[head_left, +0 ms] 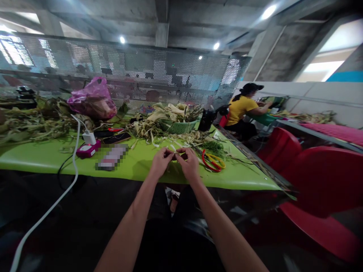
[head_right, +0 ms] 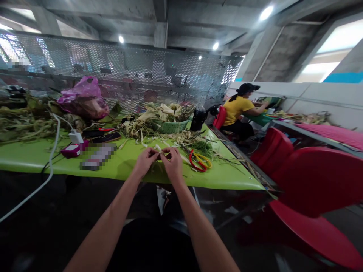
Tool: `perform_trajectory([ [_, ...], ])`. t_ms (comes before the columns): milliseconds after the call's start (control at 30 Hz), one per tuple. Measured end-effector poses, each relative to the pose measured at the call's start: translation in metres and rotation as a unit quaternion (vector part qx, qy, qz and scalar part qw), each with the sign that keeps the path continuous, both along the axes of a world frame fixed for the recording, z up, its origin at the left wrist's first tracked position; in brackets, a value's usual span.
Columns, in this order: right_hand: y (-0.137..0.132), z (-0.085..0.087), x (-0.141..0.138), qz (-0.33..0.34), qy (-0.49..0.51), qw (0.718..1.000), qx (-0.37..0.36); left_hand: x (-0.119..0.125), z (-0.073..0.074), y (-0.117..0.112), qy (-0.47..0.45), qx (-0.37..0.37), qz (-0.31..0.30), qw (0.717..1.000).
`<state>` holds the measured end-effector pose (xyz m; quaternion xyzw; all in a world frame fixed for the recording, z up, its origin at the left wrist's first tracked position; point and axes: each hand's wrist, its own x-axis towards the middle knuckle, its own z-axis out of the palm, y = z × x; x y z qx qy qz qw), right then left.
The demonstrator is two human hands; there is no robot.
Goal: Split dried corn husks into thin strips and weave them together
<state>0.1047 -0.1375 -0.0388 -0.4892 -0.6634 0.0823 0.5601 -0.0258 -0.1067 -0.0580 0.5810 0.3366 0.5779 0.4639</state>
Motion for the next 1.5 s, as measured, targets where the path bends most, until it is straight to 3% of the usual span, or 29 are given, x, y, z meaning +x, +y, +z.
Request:
perform_trajectory([
  [200, -0.002, 0.001, 0.0, -0.003, 0.002, 1.0, 0.002, 0.002, 0.0, 0.001, -0.011, -0.014, -0.017, 1.0],
  [367, -0.002, 0.002, 0.001, 0.021, 0.022, 1.0, -0.003, 0.0, 0.005, -0.001, -0.097, -0.044, -0.04, 0.993],
  [500, 0.004, -0.003, 0.005, 0.012, 0.098, 0.995, -0.026, -0.006, 0.01, -0.003, -0.167, -0.092, -0.042, 0.981],
  [733, 0.013, -0.007, 0.007, 0.16, 0.193, 0.961, -0.114, -0.005, 0.017, -0.01, -0.146, -0.08, -0.068, 0.984],
  [833, 0.013, -0.005, 0.006, 0.188, 0.202, 0.952, -0.129, -0.003, 0.017, -0.011, -0.109, -0.059, -0.077, 0.989],
  [1233, 0.013, -0.01, 0.006, 0.123, 0.179, 0.97, -0.108, 0.0, 0.014, -0.008, -0.017, -0.033, -0.02, 0.999],
  [1500, 0.012, -0.007, 0.005, 0.093, 0.224, 0.965, -0.096, 0.002, 0.006, -0.004, 0.025, 0.014, -0.039, 0.999],
])
